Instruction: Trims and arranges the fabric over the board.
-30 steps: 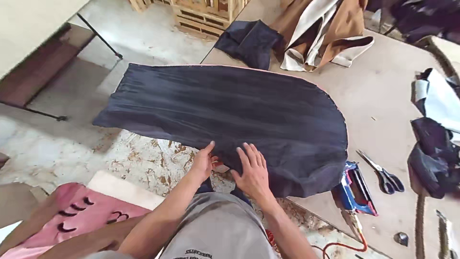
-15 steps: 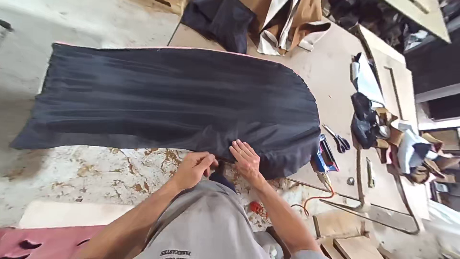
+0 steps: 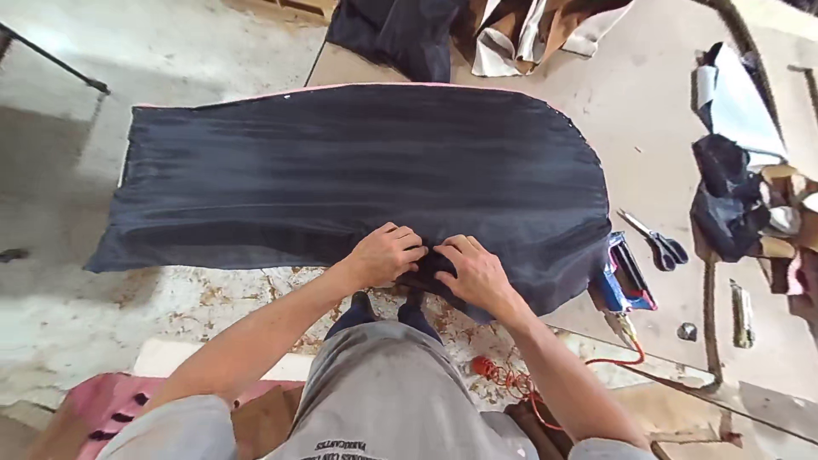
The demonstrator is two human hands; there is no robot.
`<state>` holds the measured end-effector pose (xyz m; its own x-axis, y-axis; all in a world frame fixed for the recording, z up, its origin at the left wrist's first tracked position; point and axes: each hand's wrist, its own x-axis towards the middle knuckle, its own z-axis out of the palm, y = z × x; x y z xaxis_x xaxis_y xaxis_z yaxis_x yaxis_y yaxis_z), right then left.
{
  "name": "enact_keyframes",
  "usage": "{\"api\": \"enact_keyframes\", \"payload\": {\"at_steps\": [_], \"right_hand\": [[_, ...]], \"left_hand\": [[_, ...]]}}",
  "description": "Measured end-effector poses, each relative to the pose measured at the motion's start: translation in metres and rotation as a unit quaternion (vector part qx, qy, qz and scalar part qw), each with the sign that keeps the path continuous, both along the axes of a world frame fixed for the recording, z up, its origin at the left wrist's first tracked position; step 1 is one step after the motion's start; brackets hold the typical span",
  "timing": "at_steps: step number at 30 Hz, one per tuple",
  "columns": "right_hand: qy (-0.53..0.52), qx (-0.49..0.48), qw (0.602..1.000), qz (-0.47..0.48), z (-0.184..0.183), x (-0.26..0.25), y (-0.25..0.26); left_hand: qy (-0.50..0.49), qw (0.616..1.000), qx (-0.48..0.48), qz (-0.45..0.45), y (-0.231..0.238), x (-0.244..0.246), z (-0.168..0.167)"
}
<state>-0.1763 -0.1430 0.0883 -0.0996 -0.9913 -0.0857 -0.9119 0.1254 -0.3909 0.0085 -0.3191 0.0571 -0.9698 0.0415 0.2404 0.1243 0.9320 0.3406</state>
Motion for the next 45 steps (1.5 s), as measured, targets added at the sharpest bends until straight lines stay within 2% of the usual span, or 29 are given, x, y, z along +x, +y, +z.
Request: {"api": "enact_keyframes", "payload": {"at_steps": [3, 6, 9, 11, 14, 17, 20, 25, 28, 30, 32, 34, 37, 39, 42, 45], "right_hand": [[0.007, 0.033, 0.999, -0.01, 0.007, -0.002, 0.0], [0.027, 0.035, 0.998, -0.038, 0.015, -0.004, -0.003], [0.104, -0.105, 0.986, -0.079, 0.023, -0.001, -0.002], [0.163, -0.186, 0.967, -0.066, 0.027, 0.005, 0.0], [0.203, -0.221, 0.954, -0.018, 0.006, 0.017, 0.011], [0.198, -0.227, 0.953, -0.022, -0.019, 0.021, 0.018], [0.183, -0.225, 0.956, -0.044, -0.023, 0.022, 0.021], [0.125, -0.155, 0.976, -0.083, -0.008, 0.021, 0.016], [0.099, -0.174, 0.974, -0.102, -0.014, 0.025, 0.013], [0.094, -0.241, 0.96, -0.108, -0.027, 0.026, 0.011], [0.094, -0.296, 0.944, -0.109, -0.036, 0.027, 0.011], [0.1, -0.321, 0.936, -0.105, -0.038, 0.031, 0.012], [0.124, -0.34, 0.927, -0.104, -0.037, 0.036, 0.011], [0.145, -0.335, 0.925, -0.101, -0.04, 0.04, 0.01], [0.16, -0.32, 0.927, -0.111, -0.049, 0.046, 0.012], [0.16, -0.32, 0.925, -0.128, -0.048, 0.051, 0.012]], "left_hand": [[-0.014, 0.999, 0.027, -0.027, -0.009, -0.009, 0.004], [0.015, 0.999, -0.005, -0.037, -0.016, -0.02, 0.012], [0.121, 0.99, -0.064, -0.014, -0.02, -0.025, 0.025], [0.166, 0.982, -0.089, -0.018, -0.021, -0.025, 0.031], [0.164, 0.981, -0.099, -0.04, -0.014, -0.018, 0.019], [0.136, 0.987, -0.084, -0.024, -0.002, -0.011, -0.001], [0.104, 0.992, -0.069, 0.011, 0.003, -0.008, -0.003], [0.149, 0.982, -0.107, -0.035, -0.002, -0.01, -0.007], [0.175, 0.978, -0.11, -0.033, -0.004, -0.009, -0.005], [0.155, 0.982, -0.102, -0.02, -0.004, -0.009, -0.002], [0.07, 0.992, -0.1, 0.006, -0.008, -0.01, 0.008], [0.032, 0.993, -0.108, 0.019, -0.013, -0.01, 0.02], [0.093, 0.982, -0.161, 0.019, -0.018, -0.009, 0.031], [0.099, 0.98, -0.174, 0.01, -0.022, -0.006, 0.025], [-0.012, 0.993, -0.111, 0.04, -0.025, 0.006, 0.021], [-0.015, 0.997, -0.061, 0.044, -0.024, 0.012, 0.03]]}}
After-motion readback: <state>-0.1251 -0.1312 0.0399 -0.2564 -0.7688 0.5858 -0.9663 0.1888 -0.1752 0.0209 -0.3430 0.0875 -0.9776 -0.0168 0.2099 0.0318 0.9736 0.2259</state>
